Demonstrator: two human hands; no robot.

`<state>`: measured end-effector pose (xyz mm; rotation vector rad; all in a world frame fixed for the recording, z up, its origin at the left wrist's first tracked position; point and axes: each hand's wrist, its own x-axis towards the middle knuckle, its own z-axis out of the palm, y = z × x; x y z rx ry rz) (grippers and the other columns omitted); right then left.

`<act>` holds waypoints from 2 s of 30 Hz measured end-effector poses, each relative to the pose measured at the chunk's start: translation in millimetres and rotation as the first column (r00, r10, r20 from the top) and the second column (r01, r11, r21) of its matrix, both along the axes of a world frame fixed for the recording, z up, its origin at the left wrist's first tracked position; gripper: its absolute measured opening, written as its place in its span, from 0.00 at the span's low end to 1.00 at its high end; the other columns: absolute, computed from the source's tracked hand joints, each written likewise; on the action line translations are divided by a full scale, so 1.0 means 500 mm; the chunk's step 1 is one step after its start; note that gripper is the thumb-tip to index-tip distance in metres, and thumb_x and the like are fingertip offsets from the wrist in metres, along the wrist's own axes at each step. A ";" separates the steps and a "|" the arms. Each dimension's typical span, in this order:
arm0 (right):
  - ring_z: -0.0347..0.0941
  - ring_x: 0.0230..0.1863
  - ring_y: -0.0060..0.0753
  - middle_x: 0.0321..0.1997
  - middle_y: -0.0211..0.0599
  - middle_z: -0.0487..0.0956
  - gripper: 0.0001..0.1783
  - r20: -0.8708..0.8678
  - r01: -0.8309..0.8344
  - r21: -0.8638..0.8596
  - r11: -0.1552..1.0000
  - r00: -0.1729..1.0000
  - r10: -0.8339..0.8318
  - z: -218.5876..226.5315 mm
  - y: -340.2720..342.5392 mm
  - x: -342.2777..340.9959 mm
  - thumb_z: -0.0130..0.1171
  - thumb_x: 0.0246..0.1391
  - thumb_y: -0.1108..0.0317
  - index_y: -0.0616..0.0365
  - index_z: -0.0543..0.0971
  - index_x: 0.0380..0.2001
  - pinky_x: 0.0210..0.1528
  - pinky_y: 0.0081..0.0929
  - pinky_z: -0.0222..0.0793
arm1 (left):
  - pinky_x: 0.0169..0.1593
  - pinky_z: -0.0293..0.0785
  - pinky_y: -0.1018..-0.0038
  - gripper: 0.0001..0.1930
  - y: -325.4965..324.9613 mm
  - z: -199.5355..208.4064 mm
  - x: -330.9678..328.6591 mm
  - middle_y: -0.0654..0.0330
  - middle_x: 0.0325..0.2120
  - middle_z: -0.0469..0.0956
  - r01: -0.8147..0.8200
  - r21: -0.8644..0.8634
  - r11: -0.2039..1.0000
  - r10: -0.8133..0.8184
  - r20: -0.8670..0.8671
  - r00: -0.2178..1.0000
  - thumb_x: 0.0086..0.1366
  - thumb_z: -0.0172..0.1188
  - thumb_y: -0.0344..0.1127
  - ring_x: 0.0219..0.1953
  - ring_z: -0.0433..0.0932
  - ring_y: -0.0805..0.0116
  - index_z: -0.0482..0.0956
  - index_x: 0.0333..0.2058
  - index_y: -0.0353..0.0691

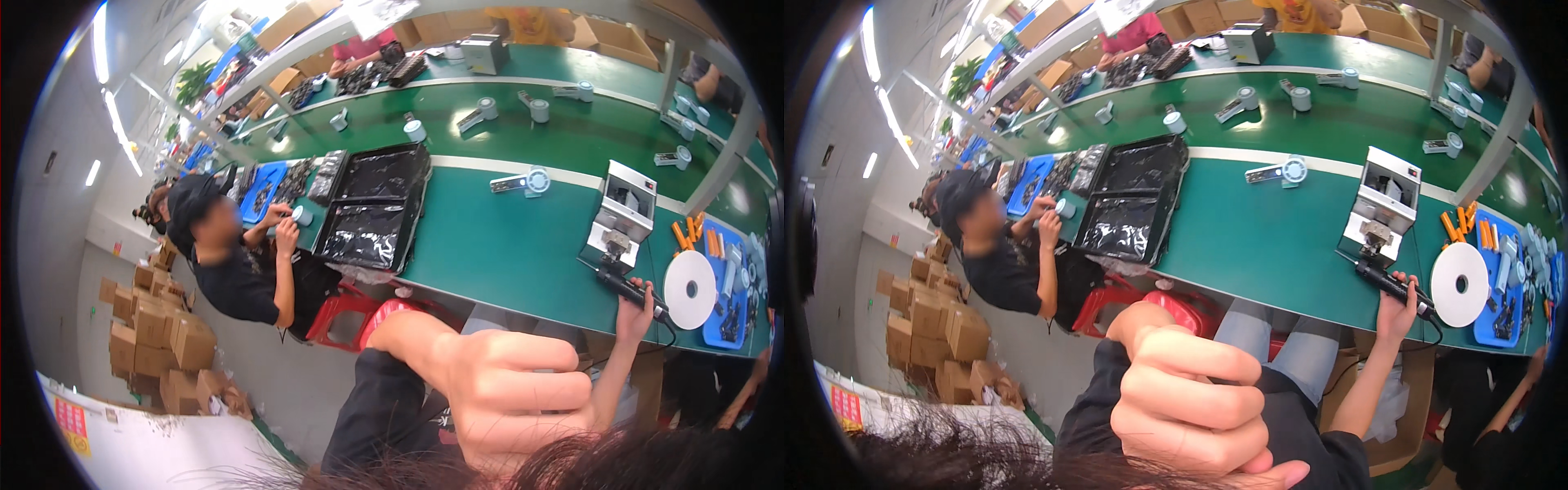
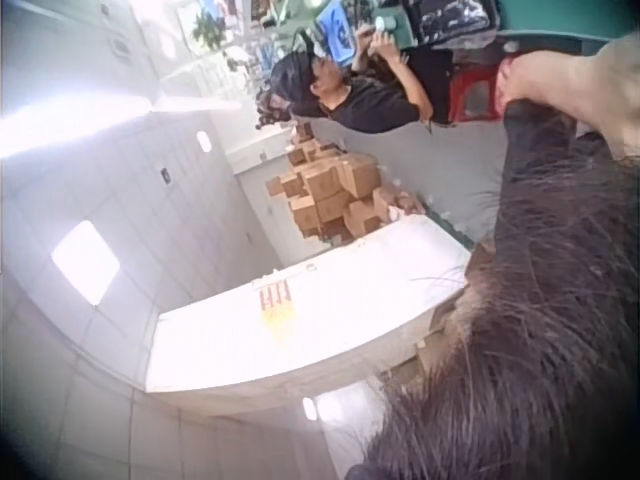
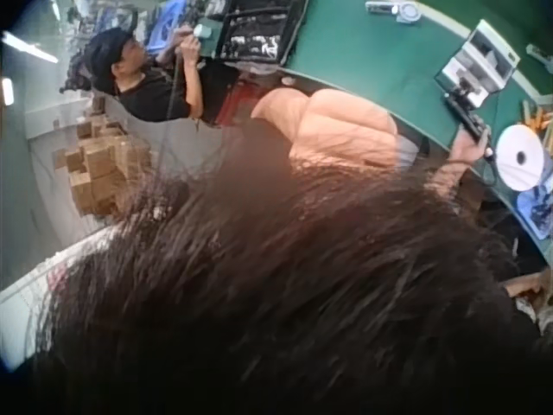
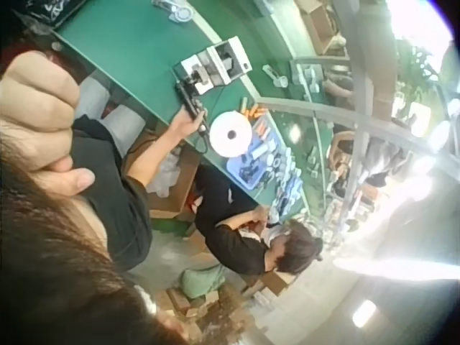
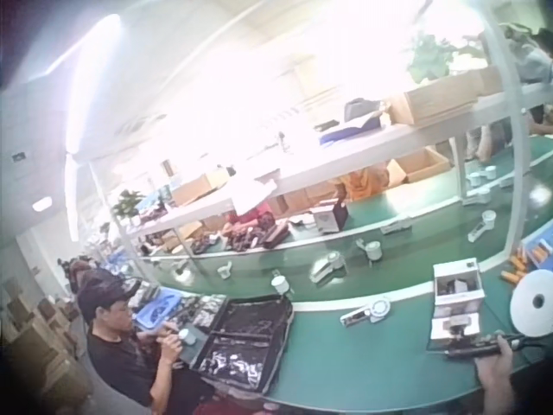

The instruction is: Assemble electronic components using an electric screwdriver at a production station.

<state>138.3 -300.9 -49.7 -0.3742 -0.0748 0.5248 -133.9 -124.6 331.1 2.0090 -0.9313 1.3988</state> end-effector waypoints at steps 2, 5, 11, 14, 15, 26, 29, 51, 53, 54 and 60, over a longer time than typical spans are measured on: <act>0.69 0.58 0.41 0.48 0.41 0.76 0.11 -0.022 0.009 -0.009 1.000 1.000 -0.009 -0.004 -0.007 0.002 0.55 0.66 0.68 0.56 0.73 0.50 0.70 0.46 0.57 | 0.20 0.62 0.72 0.14 -0.005 0.000 -0.028 0.57 0.20 0.72 -0.018 0.025 1.000 0.018 -0.004 1.000 0.42 0.38 0.24 0.17 0.67 0.67 0.75 0.21 0.29; 0.70 0.58 0.41 0.51 0.43 0.76 0.12 -0.009 -0.026 0.031 0.999 1.000 0.026 -0.012 -0.002 0.009 0.54 0.66 0.67 0.57 0.73 0.51 0.69 0.45 0.59 | 0.20 0.74 0.75 0.08 -0.007 0.010 -0.055 0.61 0.15 0.73 0.026 0.098 0.995 -0.026 -0.007 1.000 0.51 0.66 0.22 0.13 0.71 0.72 0.77 0.17 0.32; 0.73 0.54 0.40 0.43 0.40 0.79 0.09 -0.061 0.001 0.021 1.000 0.998 0.001 0.013 0.012 -0.002 0.58 0.63 0.69 0.55 0.75 0.46 0.66 0.43 0.61 | 0.21 0.75 0.74 0.07 -0.011 0.002 -0.136 0.61 0.14 0.74 0.110 0.034 0.993 -0.103 -0.167 0.981 0.47 0.65 0.22 0.14 0.73 0.70 0.75 0.16 0.31; 0.73 0.53 0.41 0.43 0.39 0.80 0.09 -0.064 -0.029 0.033 0.999 0.997 0.031 0.025 0.034 -0.011 0.58 0.63 0.69 0.55 0.75 0.46 0.64 0.44 0.62 | 0.21 0.73 0.73 0.08 -0.027 -0.001 -0.128 0.58 0.16 0.74 -0.015 0.109 0.994 0.003 0.109 0.994 0.50 0.63 0.22 0.15 0.72 0.68 0.74 0.16 0.31; 0.73 0.53 0.41 0.43 0.39 0.80 0.09 -0.067 -0.020 0.031 0.999 0.998 0.022 0.020 0.024 -0.008 0.59 0.63 0.69 0.54 0.75 0.46 0.64 0.45 0.63 | 0.21 0.72 0.73 0.07 -0.025 -0.005 -0.118 0.58 0.17 0.74 0.037 0.069 0.997 -0.043 0.088 0.995 0.50 0.62 0.23 0.16 0.71 0.67 0.74 0.17 0.31; 0.71 0.56 0.41 0.48 0.41 0.77 0.12 -0.033 0.014 -0.033 0.999 0.999 -0.015 0.009 0.004 -0.001 0.57 0.64 0.66 0.57 0.74 0.48 0.68 0.47 0.59 | 0.21 0.63 0.71 0.10 0.017 -0.042 -0.093 0.56 0.22 0.71 0.224 -0.033 0.974 -0.222 0.055 0.973 0.57 0.44 0.21 0.19 0.68 0.64 0.73 0.21 0.31; 0.70 0.55 0.39 0.46 0.39 0.76 0.12 -0.054 0.017 -0.058 0.998 0.998 -0.020 0.016 0.019 -0.012 0.57 0.64 0.67 0.56 0.74 0.48 0.67 0.45 0.61 | 0.22 0.69 0.70 0.02 0.076 -0.046 -0.098 0.56 0.20 0.73 0.359 -0.156 0.920 -0.372 -0.063 0.926 0.53 0.62 0.21 0.17 0.69 0.64 0.80 0.27 0.28; 0.71 0.54 0.37 0.45 0.36 0.76 0.10 0.000 0.045 -0.067 0.997 0.999 -0.045 0.036 0.001 -0.018 0.55 0.65 0.64 0.51 0.75 0.48 0.71 0.50 0.54 | 0.23 0.66 0.75 0.05 0.157 -0.658 0.119 0.60 0.16 0.75 -0.703 -0.371 0.606 0.072 -0.855 0.513 0.60 0.61 0.26 0.16 0.70 0.76 0.83 0.35 0.36; 0.70 0.56 0.37 0.47 0.37 0.75 0.10 0.031 0.012 -0.022 1.000 0.999 -0.012 0.024 -0.005 -0.009 0.56 0.65 0.65 0.52 0.73 0.47 0.70 0.48 0.55 | 0.24 0.68 0.73 0.06 0.157 -0.662 0.126 0.59 0.17 0.75 -0.686 -0.361 0.631 0.107 -0.836 0.538 0.59 0.61 0.26 0.17 0.72 0.73 0.83 0.35 0.36; 0.69 0.56 0.38 0.47 0.37 0.74 0.10 0.024 0.008 -0.030 1.000 1.000 -0.007 0.024 -0.002 -0.010 0.56 0.65 0.65 0.52 0.73 0.47 0.70 0.48 0.55 | 0.25 0.70 0.72 0.06 0.159 -0.656 0.122 0.59 0.18 0.76 -0.694 -0.345 0.632 0.090 -0.857 0.508 0.59 0.61 0.26 0.18 0.73 0.71 0.83 0.35 0.36; 0.68 0.56 0.38 0.47 0.38 0.73 0.11 0.050 -0.010 -0.045 0.999 0.999 0.012 0.023 0.006 -0.011 0.56 0.64 0.65 0.54 0.72 0.47 0.71 0.46 0.53 | 0.25 0.70 0.72 0.06 0.162 -0.659 0.110 0.59 0.18 0.76 -0.713 -0.377 0.590 0.041 -0.869 0.494 0.59 0.60 0.26 0.18 0.73 0.72 0.82 0.35 0.35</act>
